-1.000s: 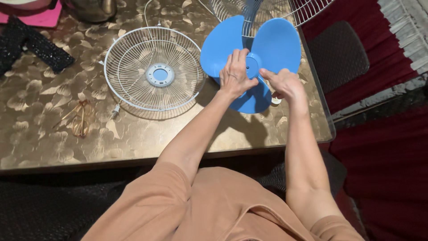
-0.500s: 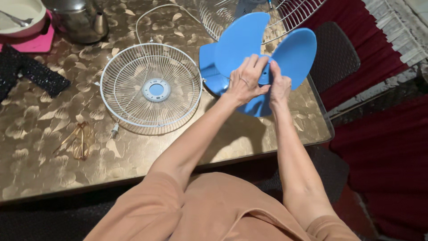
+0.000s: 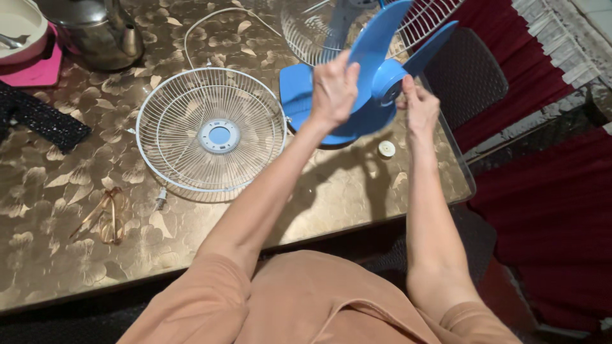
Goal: The person reassembles a blue electric fan on a table. They attach the fan blades to the motor shaft, secure them with a nut, and then fit the front wire cage over the blades, snapping it into place.
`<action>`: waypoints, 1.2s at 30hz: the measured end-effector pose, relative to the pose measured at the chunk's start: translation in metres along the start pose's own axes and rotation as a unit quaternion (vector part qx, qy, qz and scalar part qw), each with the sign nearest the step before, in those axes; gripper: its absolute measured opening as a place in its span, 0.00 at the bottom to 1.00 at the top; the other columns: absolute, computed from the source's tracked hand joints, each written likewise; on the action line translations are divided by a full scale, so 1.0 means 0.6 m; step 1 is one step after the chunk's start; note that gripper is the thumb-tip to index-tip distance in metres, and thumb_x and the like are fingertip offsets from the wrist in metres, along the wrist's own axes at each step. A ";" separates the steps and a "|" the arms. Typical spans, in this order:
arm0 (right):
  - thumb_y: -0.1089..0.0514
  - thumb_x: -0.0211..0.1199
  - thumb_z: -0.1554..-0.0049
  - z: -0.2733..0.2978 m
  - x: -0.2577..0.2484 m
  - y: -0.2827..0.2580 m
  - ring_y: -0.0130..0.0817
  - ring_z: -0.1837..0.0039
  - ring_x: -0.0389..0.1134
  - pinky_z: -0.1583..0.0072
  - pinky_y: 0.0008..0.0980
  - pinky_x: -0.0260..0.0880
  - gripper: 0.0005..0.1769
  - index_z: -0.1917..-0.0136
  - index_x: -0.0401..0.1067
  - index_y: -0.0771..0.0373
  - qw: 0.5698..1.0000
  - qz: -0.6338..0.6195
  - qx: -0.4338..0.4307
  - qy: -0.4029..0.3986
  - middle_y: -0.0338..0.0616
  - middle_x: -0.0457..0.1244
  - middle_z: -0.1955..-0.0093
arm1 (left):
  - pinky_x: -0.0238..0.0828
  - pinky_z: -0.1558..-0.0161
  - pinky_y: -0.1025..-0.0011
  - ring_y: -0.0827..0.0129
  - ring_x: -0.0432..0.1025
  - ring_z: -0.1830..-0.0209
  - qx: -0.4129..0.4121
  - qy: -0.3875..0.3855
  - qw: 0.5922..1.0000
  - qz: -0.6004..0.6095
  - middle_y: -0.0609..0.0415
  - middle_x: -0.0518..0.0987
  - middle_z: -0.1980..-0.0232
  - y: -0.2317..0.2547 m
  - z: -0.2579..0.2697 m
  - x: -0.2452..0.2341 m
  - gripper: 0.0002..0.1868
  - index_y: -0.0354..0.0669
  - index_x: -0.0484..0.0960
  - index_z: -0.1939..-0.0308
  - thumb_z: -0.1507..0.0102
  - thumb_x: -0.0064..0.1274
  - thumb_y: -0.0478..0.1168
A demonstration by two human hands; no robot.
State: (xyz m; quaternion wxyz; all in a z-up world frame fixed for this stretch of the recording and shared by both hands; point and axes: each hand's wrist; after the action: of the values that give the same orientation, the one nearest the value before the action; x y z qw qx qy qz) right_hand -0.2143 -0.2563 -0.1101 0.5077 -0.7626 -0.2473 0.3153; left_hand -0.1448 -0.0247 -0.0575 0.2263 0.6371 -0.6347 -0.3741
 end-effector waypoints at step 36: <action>0.33 0.71 0.42 -0.110 0.028 0.117 0.38 0.55 0.70 0.49 0.36 0.73 0.33 0.52 0.74 0.68 0.800 -0.527 -0.019 -0.288 0.47 0.67 0.57 | 0.62 0.34 0.61 0.58 0.65 0.38 0.180 0.275 0.927 -0.179 0.51 0.68 0.37 0.033 -0.199 -0.129 0.26 0.43 0.75 0.38 0.41 0.58 0.31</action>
State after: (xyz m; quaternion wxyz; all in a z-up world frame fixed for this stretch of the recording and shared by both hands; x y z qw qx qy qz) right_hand -0.1506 -0.3112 -0.1605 0.4859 -0.3985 -0.7518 0.1997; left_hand -0.0598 0.0272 0.0461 0.2025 0.8480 -0.4799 -0.0980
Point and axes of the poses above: each hand's wrist, its own z-axis away from the middle knuckle, its own x-axis out of the palm, y = z × x
